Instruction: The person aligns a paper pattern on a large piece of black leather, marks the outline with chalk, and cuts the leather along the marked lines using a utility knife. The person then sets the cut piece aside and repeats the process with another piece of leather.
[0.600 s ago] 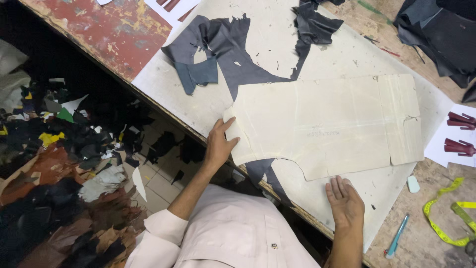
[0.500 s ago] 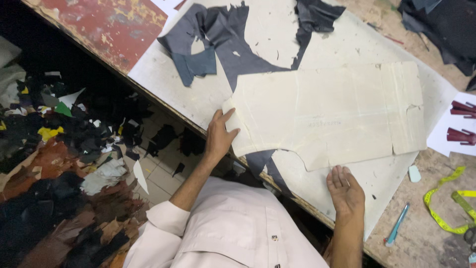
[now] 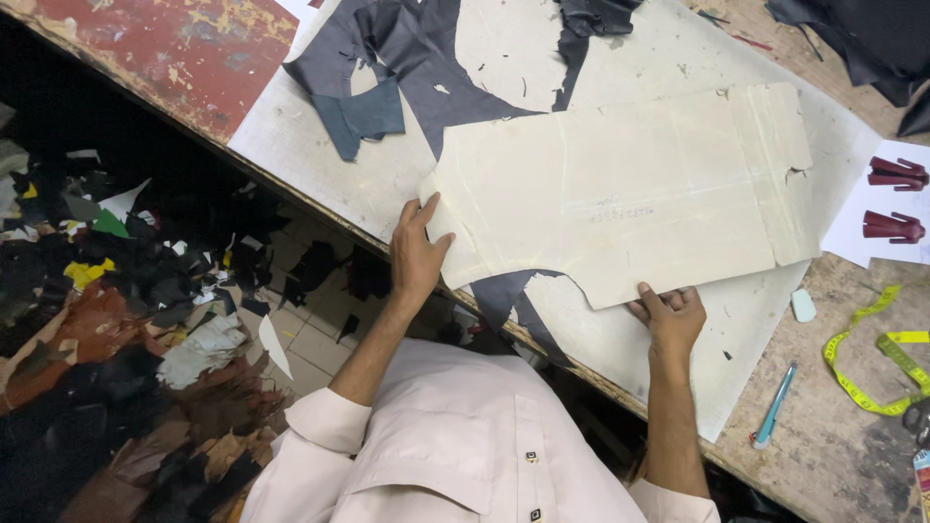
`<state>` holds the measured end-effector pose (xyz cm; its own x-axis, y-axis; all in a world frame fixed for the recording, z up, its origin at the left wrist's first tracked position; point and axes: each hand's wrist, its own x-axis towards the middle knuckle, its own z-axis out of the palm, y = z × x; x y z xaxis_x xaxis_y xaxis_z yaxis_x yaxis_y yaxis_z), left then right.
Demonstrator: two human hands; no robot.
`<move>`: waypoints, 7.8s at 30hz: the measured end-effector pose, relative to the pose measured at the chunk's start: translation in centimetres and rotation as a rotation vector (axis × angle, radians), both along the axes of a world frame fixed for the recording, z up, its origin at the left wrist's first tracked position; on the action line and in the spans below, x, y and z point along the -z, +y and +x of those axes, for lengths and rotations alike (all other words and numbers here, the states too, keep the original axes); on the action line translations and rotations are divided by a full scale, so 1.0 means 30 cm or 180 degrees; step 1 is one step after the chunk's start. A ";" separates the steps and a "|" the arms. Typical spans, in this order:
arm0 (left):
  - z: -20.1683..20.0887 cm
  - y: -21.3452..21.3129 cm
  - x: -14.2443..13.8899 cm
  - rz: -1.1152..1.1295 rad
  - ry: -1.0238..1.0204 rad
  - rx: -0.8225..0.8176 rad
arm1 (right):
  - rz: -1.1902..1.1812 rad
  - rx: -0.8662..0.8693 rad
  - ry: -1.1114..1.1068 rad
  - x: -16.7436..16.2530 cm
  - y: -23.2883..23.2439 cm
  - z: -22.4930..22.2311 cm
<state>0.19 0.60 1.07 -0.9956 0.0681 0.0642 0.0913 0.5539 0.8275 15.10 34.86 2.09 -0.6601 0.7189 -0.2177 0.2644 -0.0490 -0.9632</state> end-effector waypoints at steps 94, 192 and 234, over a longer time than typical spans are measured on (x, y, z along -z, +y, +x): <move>-0.221 0.413 0.016 -0.1596 0.1051 0.1460 | 0.3420 -0.2235 -0.0101 -0.064 -0.061 -1.030; 0.398 0.384 -0.132 -0.0930 0.1308 0.2570 | 0.3525 0.0317 -0.3014 0.054 0.679 0.660; -0.208 -0.087 0.059 -0.0251 0.0266 0.2226 | 0.3402 -0.2774 0.0260 -0.015 -0.604 -0.309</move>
